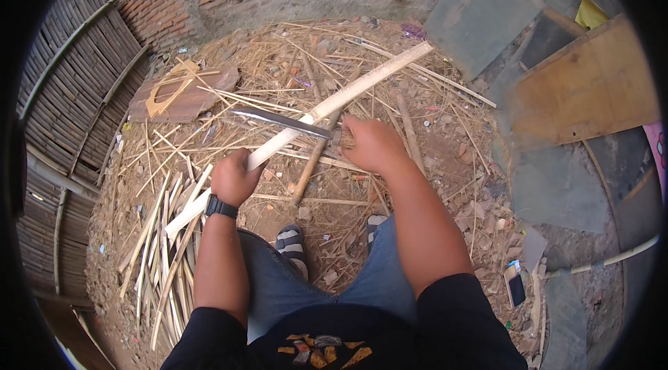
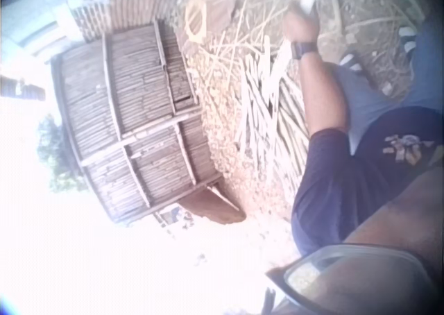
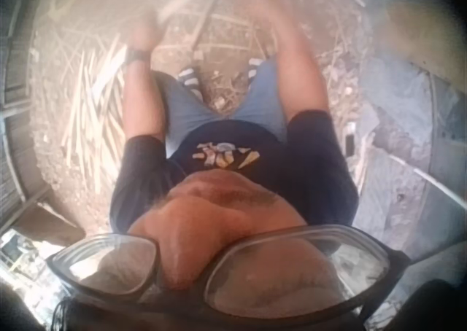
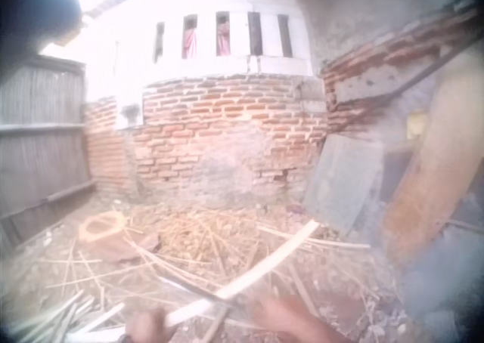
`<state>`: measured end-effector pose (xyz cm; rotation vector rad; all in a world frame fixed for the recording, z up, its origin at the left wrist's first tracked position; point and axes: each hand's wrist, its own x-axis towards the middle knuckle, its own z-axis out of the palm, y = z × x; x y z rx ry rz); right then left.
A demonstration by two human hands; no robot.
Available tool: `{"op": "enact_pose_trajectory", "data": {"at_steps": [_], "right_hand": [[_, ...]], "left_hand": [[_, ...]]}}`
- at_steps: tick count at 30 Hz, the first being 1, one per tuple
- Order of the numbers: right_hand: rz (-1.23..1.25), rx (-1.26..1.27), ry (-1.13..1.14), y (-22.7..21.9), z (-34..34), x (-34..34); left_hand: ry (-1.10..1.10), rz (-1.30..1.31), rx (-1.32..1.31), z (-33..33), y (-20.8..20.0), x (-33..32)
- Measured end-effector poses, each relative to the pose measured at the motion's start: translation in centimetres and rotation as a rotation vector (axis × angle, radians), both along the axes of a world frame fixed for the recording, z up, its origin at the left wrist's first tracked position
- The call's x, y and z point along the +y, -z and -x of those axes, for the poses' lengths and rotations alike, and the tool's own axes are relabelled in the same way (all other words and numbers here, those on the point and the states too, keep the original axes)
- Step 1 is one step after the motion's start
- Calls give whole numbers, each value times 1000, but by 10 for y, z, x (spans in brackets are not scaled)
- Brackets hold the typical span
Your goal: The person sits on the ground and uses a curved knife to shave thin strips from a long piece of bamboo. The person holds the bamboo with the left hand and scrapes the surface with the right hand, creating a pile of shavings.
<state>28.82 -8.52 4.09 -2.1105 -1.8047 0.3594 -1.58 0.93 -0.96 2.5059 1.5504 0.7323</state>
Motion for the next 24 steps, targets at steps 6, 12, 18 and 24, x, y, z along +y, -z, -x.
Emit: {"op": "enact_pose_trajectory", "data": {"at_steps": [6, 12, 18, 24], "right_hand": [[-114, 24, 126, 20, -32, 5], [-25, 8, -58, 10, -7, -2], [-126, 198, 193, 18, -46, 12], [-58, 57, 25, 17, -11, 0]], "left_hand": [[-61, 52, -25, -5, -7, -3], [-29, 14, -61, -8, -7, -6], [-71, 3, -48, -6, -6, -3], [-27, 2, -79, -8, -2, -4]]}}
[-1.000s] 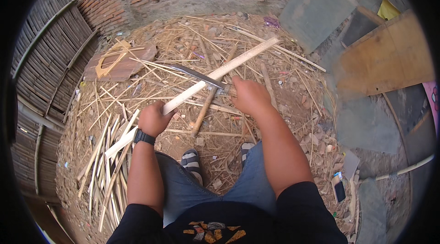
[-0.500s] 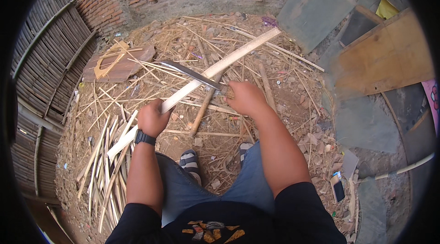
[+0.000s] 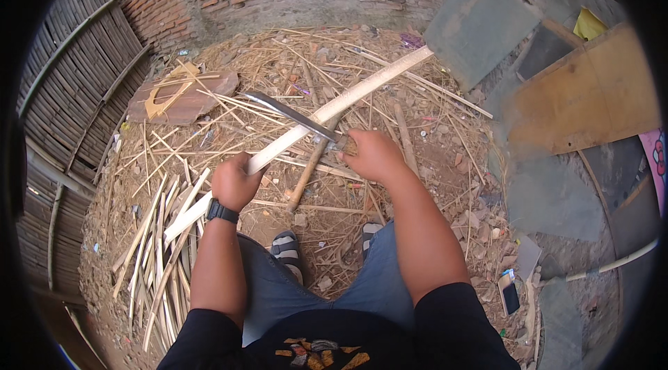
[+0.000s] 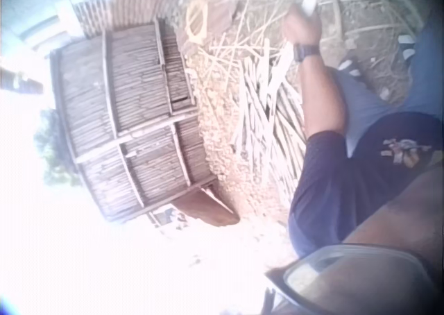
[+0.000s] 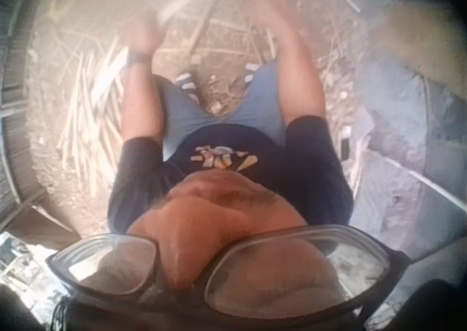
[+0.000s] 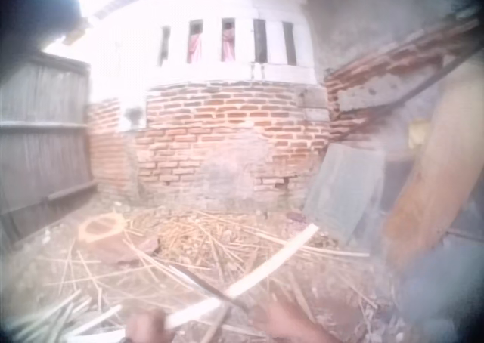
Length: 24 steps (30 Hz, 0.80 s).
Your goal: The person sits on the ground and uses a curved knife to shave thin strips from a long piece of bamboo. The person holds the bamboo with the left hand and scrapes the surface with the right hand, creating a pile of shavings.
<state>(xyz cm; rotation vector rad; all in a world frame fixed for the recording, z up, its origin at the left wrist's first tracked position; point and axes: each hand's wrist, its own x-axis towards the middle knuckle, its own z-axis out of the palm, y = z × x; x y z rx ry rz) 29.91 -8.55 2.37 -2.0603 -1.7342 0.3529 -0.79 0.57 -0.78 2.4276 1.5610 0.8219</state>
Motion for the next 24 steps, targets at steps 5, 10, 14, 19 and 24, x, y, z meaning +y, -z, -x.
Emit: {"op": "enact_pose_trajectory", "data": {"at_steps": [5, 10, 14, 19, 24], "right_hand": [[10, 2, -95, -6, 0, 5], [-48, 84, 161, 3, -29, 11], [11, 59, 124, 2, -14, 5], [24, 8, -32, -1, -9, 7], [-4, 70, 95, -7, -19, 9]], "left_hand": [[-20, 64, -4, 2, -7, -4], [-51, 81, 54, -2, -12, -2], [-30, 80, 47, -2, -10, -4], [7, -13, -2, 0, -1, -3], [-16, 19, 10, -4, -6, -5]]}}
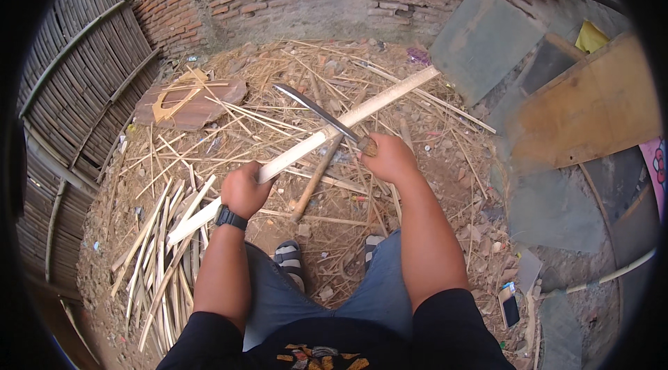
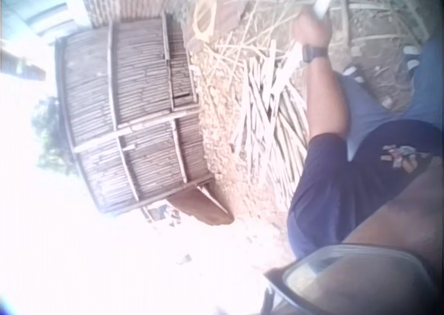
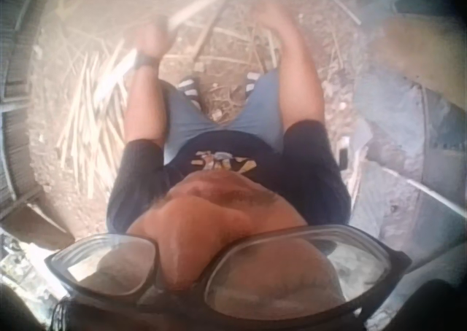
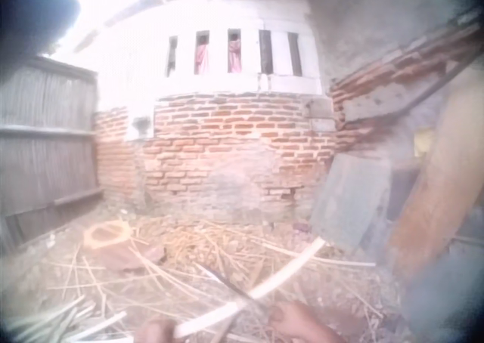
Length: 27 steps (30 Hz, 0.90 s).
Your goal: The person sits on the ground and uses a curved knife to shave thin strips from a long piece of bamboo. The person holds the bamboo with the left hand and scrapes the surface with the right hand, creating a pile of shavings.
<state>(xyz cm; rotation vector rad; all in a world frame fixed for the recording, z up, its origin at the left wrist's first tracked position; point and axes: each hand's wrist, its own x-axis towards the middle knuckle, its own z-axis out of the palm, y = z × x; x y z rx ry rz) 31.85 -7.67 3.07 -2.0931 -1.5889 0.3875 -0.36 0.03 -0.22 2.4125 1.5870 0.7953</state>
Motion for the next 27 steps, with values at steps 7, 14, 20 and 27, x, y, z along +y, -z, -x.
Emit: {"op": "enact_pose_trajectory", "data": {"at_steps": [7, 14, 20, 27], "right_hand": [[36, 21, -8, -3, 9, -5], [26, -21, 11, -6, 11, -3], [-9, -27, 35, 2, 5, -2], [-38, -75, -5, 7, 6, -2]], "left_hand": [[36, -59, -17, 5, 5, 2], [-11, 40, 51, -1, -4, -3], [14, 20, 30, -1, 0, 0], [3, 38, 36, 1, 0, 0]]}}
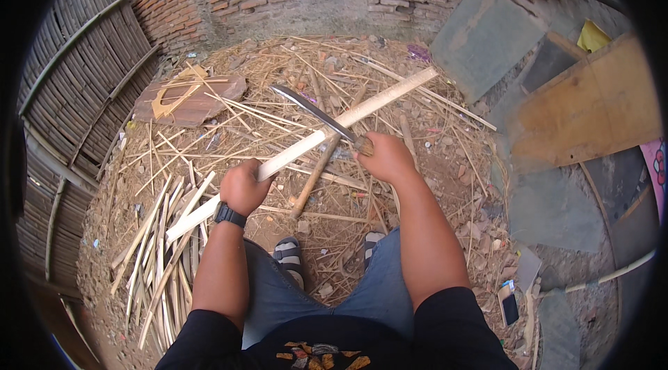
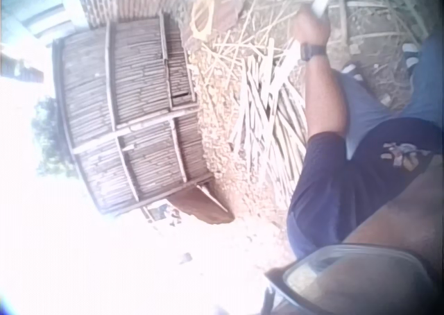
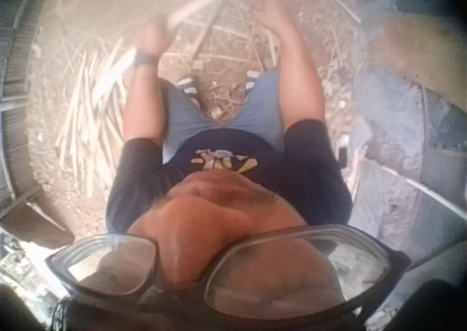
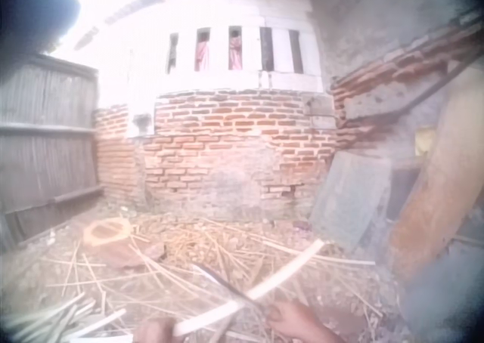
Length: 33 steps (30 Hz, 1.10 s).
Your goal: The person sits on the ground and uses a curved knife to shave thin strips from a long piece of bamboo. The person holds the bamboo with the left hand and scrapes the surface with the right hand, creating a pile of shavings.
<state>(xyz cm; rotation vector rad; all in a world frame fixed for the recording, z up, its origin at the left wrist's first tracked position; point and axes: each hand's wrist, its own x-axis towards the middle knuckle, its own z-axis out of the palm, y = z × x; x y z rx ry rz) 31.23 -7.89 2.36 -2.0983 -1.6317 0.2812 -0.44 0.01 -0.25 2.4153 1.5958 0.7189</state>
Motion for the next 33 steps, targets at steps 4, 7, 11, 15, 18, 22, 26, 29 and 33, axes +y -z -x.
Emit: {"op": "enact_pose_trajectory", "data": {"at_steps": [4, 7, 11, 15, 18, 22, 26, 29, 33], "right_hand": [[9, -3, -1, 0, 0, 0], [1, 10, -14, 6, -3, 2], [28, 4, -26, 6, -2, 3], [93, 27, -40, 5, 2, 4], [129, 18, -38, 0, 6, 3], [140, 25, -33, -2, 9, 3], [152, 23, -47, -2, 8, 4], [138, 19, -56, 1, 6, 4], [47, 10, -67, 15, 1, 6]], "left_hand": [[-6, 26, 35, 0, -3, -2], [4, 28, 53, 0, -1, 0], [-4, 55, 68, 1, -2, 1], [0, 57, 78, 2, -2, 1], [-3, 45, 84, 1, -3, 1], [-12, 48, 84, 2, -3, 2], [18, -17, 49, 4, 3, 4], [19, -28, 59, 4, 3, 4], [3, 18, 81, 3, 2, 4]]}}
